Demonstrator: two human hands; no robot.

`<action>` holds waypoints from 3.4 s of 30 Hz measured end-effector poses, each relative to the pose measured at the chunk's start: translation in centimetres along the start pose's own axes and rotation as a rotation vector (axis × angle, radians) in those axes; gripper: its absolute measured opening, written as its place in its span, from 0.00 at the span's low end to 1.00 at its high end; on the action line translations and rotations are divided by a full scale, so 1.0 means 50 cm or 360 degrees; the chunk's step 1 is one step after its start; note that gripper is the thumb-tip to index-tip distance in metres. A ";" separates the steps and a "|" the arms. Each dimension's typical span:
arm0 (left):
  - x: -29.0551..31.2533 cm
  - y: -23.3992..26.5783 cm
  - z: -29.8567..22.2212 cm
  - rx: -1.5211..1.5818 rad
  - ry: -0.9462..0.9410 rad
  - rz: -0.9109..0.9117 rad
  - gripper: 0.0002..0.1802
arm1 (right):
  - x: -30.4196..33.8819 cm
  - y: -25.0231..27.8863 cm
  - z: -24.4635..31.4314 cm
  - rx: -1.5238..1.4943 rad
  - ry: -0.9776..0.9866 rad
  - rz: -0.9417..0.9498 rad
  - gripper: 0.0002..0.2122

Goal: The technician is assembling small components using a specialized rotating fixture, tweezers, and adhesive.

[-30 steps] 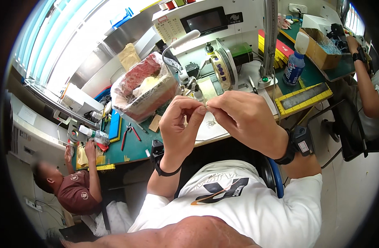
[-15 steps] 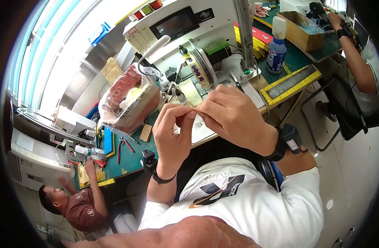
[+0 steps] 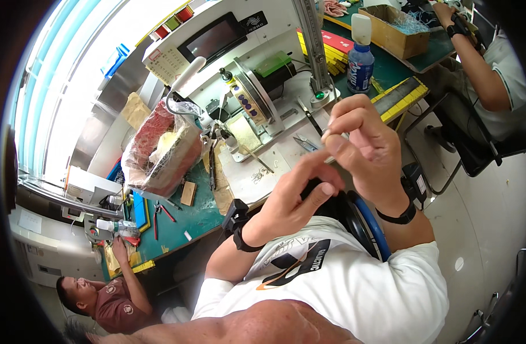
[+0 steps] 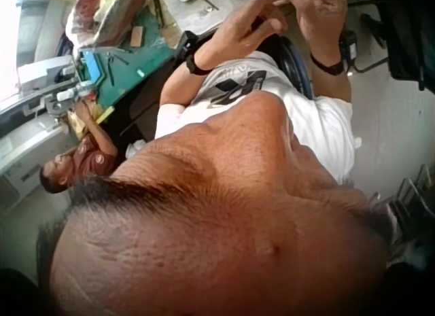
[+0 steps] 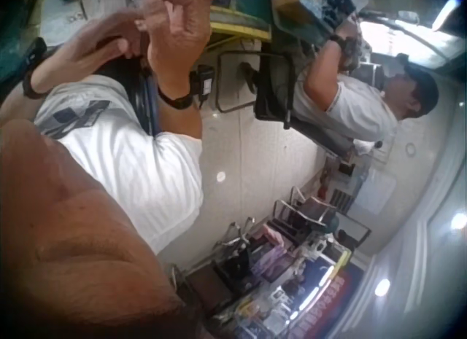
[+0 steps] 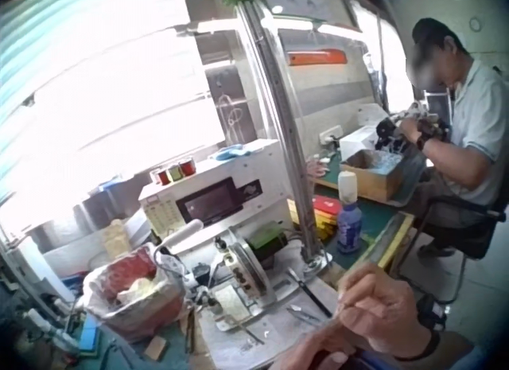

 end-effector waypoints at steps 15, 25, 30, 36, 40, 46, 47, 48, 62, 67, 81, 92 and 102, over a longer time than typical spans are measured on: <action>-0.014 -0.014 0.143 -0.1123 -0.0299 -0.0167 0.03 | 0.048 0.407 -0.229 0.0756 -0.0368 -0.1247 0.07; -0.017 -0.030 0.143 -0.0989 -0.0471 0.0204 0.06 | 0.035 0.460 -0.301 0.2130 -0.0331 -0.0831 0.05; -0.015 -0.037 0.122 -0.0987 -0.0466 0.0347 0.08 | 0.042 0.460 -0.321 0.2568 -0.0043 -0.0701 0.09; -0.006 -0.012 0.097 -0.0991 -0.0422 0.0288 0.10 | 0.015 0.447 -0.288 0.2846 -0.0129 -0.0376 0.14; 0.017 0.044 0.078 -0.1108 -0.0320 0.0205 0.09 | -0.001 0.430 -0.245 0.3146 -0.0390 -0.0270 0.18; 0.098 0.151 0.124 -0.1307 -0.0039 -0.0361 0.07 | 0.014 0.190 -0.183 0.2285 0.0086 -0.0405 0.17; 0.114 0.163 0.130 -0.1341 0.0018 -0.0439 0.07 | 0.024 0.134 -0.185 0.2022 0.0127 -0.0244 0.16; 0.123 0.170 0.131 -0.1360 0.0064 -0.0464 0.06 | 0.035 0.081 -0.183 0.1770 0.0165 -0.0097 0.15; 0.108 0.178 0.179 -0.1362 0.0057 -0.0427 0.08 | 0.084 -0.123 -0.235 0.1385 0.0143 0.0735 0.15; 0.068 0.199 0.196 -0.1526 -0.0034 -0.0062 0.09 | 0.081 -0.122 -0.225 0.1399 0.0190 0.0725 0.14; 0.055 0.153 0.141 -0.1340 -0.0326 -0.0407 0.11 | 0.060 -0.114 -0.244 0.0369 -0.0636 0.0189 0.08; 0.026 0.242 0.106 -0.1924 -0.0390 -0.1222 0.17 | 0.009 -0.173 -0.234 0.0309 -0.0824 0.0318 0.13; 0.006 0.365 0.117 -0.0700 0.0003 -0.1135 0.10 | -0.073 -0.303 -0.293 -0.0197 -0.0926 0.0495 0.12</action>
Point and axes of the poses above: each hand's wrist, its own x-axis away from the middle knuckle, its own y-axis out of the back of the hand, z = x × y, the point moved 1 cm from there along -x, towards the middle knuckle, and after that the axes turned 6 degrees about -y, right-handed, at the moved point
